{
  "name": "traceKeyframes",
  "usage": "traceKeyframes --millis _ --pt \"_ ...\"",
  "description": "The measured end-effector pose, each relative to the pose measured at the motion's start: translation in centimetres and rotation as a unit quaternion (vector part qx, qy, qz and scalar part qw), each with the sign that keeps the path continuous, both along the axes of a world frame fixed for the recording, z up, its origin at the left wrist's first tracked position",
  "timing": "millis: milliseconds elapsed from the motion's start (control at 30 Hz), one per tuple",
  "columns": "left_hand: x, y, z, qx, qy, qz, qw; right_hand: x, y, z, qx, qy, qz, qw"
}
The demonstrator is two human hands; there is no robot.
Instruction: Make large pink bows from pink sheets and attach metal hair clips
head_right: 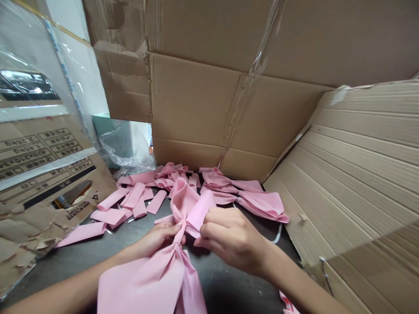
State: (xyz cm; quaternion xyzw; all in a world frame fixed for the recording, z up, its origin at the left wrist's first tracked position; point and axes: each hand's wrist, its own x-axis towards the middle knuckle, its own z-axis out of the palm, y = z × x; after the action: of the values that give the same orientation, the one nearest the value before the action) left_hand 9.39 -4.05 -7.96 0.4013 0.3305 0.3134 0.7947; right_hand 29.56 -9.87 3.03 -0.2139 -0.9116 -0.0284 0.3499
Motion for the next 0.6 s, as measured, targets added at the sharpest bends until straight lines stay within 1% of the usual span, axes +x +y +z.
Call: traceKeyframes --millis 67,133,233,333,400,433,500,600 --pt "0.0 0.1 -0.2 0.000 0.003 -0.007 1.000 -0.2 0.0 -0.6 0.007 -0.050 -0.009 0.999" --pt "0.1 0.3 -0.4 0.002 0.004 -0.014 1.000 -0.5 0.0 -1.5 0.020 -0.120 -0.047 0.991" --pt "0.1 0.4 -0.5 0.009 -0.004 -0.009 1.000 -1.3 0.4 -3.5 0.037 -0.219 -0.161 0.962" --pt "0.2 0.3 -0.4 0.017 -0.014 -0.003 1.000 -1.7 1.0 -5.6 0.042 -0.253 -0.271 0.928" --pt "0.2 0.1 -0.3 0.020 -0.011 -0.007 1.000 -1.5 1.6 -6.3 0.066 -0.269 -0.315 0.908" --pt "0.2 0.0 -0.3 0.020 -0.009 -0.009 1.000 -1.3 1.9 -6.3 0.076 -0.285 -0.331 0.896" --pt "0.2 -0.3 0.1 0.024 -0.006 -0.008 1.000 -0.8 2.5 -5.3 0.077 -0.319 -0.353 0.876" --pt "0.1 -0.6 0.9 0.031 -0.006 -0.009 0.999 -0.5 3.2 -2.4 0.083 -0.333 -0.384 0.857"
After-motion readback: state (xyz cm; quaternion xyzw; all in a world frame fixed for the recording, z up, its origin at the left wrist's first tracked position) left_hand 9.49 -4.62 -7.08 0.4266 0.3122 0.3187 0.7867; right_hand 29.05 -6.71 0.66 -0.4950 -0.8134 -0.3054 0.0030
